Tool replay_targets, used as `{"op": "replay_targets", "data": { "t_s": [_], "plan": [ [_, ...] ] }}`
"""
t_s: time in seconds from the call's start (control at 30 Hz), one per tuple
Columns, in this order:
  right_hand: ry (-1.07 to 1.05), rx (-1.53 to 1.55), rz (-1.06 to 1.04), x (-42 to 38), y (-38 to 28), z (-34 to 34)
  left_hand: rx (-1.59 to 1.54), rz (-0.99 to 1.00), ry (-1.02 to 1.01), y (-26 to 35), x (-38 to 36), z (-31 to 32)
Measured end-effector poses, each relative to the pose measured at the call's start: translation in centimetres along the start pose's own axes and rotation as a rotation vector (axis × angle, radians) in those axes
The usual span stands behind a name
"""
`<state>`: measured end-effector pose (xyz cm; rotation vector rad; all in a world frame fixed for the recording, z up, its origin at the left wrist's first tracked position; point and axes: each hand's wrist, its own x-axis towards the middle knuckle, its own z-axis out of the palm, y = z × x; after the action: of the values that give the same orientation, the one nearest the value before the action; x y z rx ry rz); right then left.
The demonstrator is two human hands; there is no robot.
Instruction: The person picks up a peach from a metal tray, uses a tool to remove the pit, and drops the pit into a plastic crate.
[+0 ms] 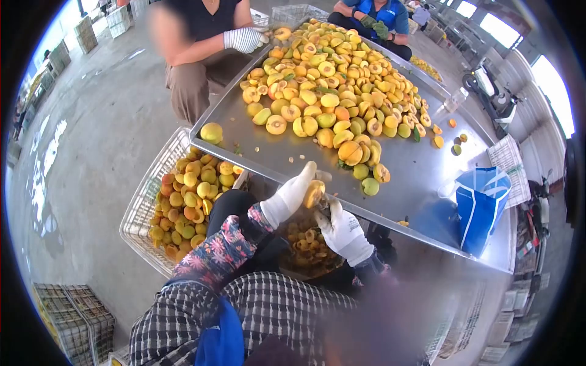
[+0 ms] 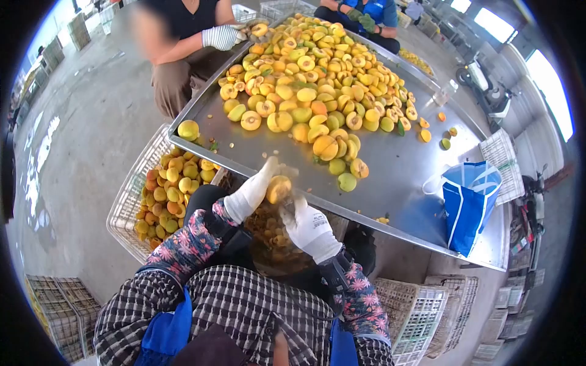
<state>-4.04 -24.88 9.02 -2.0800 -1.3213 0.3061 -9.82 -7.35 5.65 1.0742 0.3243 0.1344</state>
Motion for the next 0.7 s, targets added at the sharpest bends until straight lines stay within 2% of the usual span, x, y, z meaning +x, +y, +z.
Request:
{"op": "replay_targets", "data": {
  "t_s": [0.1, 0.13, 0.23, 0.27, 0.37, 0.4, 0.5, 0.53, 0.6, 0.63, 0.67, 0.7],
  "plan": [
    [0.130, 0.247, 0.070, 0.2, -0.2, 1.0, 0.164, 0.623, 0.232, -1.7, -0.5, 2.5],
    [0.127, 0.338, 0.121, 0.2, -0.2, 1.3, 0.108, 0.619, 0.236, -1.4, -1.4, 3.6],
    [0.099, 0.463, 0.053, -0.2, -0.2, 2.2, -0.229, 0.466, 0.201, -1.5, -0.5, 3.3],
    [0.090, 0.424, 0.025, -0.4, -0.5, 1.7, -0.265, 0.333, 0.259, 0.1, -1.3, 3.9],
    [-0.078, 0.109, 0.049, -1.0, -0.6, -0.2, -0.157, 0.130, 0.212, 0.8, -1.6, 2.9],
    [-0.097, 0.230, 0.048, -0.8, -0.7, -0.6, -0.165, 0.044, 0.134, 0.9, -1.4, 2.3],
    [-0.138, 0.139, 0.102, -0.8, 0.3, -0.6, -0.175, 0.023, 0.144, 0.7, -1.0, 2.6],
    [-0.036, 0.285, 0.135, -0.9, -0.2, -0.3, -0.200, 0.095, 0.137, 0.4, -0.8, 2.5],
    [0.101, 0.445, 0.043, -0.3, -0.4, 1.4, -0.242, 0.233, 0.115, -0.1, -0.4, 2.9],
    [0.176, 0.530, 0.000, 0.0, -1.0, 1.8, -0.250, 0.236, 0.132, 0.0, -0.5, 3.2],
    [-0.083, 0.934, 0.437, -0.8, -1.4, 1.0, -0.254, 0.238, 0.148, 0.1, -0.7, 3.5],
    [-0.092, 0.963, 0.493, -1.1, -2.2, 0.5, -0.253, 0.241, 0.160, 0.5, -0.8, 3.8]
  ]
}}
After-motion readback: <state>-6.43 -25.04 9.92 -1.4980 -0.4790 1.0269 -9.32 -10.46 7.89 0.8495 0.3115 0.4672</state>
